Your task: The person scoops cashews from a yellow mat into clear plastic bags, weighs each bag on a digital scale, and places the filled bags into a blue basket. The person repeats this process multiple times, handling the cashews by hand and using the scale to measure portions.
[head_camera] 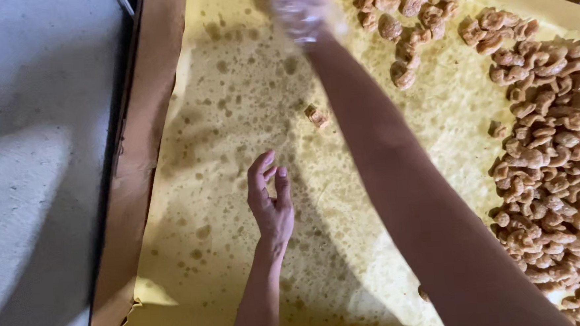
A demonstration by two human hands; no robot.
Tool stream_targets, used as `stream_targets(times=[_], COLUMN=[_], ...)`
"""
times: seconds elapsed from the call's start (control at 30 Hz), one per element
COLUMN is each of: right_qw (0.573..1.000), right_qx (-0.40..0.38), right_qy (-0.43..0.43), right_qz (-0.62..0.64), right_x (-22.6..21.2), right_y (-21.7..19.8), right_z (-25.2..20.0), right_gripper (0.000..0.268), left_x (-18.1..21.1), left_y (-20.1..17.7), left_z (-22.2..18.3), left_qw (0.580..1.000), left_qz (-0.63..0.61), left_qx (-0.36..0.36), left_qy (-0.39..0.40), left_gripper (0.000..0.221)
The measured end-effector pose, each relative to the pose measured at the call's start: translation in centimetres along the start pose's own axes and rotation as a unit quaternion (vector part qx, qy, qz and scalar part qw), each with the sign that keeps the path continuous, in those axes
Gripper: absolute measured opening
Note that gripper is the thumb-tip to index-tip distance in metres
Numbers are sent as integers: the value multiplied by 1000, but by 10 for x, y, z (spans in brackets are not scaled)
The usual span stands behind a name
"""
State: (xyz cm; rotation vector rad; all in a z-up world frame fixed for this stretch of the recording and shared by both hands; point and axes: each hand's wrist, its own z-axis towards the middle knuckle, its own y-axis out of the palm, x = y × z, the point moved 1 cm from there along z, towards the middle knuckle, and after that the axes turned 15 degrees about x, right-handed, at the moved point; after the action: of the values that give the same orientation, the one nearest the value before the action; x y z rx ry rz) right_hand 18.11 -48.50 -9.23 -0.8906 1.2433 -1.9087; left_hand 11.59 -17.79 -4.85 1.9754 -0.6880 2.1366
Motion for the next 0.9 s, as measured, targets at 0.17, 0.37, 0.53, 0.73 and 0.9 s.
stream_targets(times=[0.17, 0.37, 0.53, 0.73, 0.9], right_qw=[988, 946, 785, 813, 543], right_qx=[99, -61, -310, -118, 167], right_qy=[76, 228, 459, 466, -50], right_qz=[-86, -221, -278, -328, -821], right_x=[131, 272, 340, 288, 22], right_y=[-22, -97, -200, -223, -147], right_z=[-113, -306, -390, -342, -214], right_gripper=[55, 61, 71, 61, 23], left_x=[9, 35, 50, 45, 43], left_y=[23, 65, 72, 52, 16], left_z=[-1, -24, -34, -37, -40], left_qw=[999, 994, 990, 993, 998], left_qz=[-13, -36, -48, -59, -43], left_qx=[-31, -100, -127, -106, -53], left_qy=[4, 15, 30, 5, -9], left_gripper=[30, 33, 35, 35, 30])
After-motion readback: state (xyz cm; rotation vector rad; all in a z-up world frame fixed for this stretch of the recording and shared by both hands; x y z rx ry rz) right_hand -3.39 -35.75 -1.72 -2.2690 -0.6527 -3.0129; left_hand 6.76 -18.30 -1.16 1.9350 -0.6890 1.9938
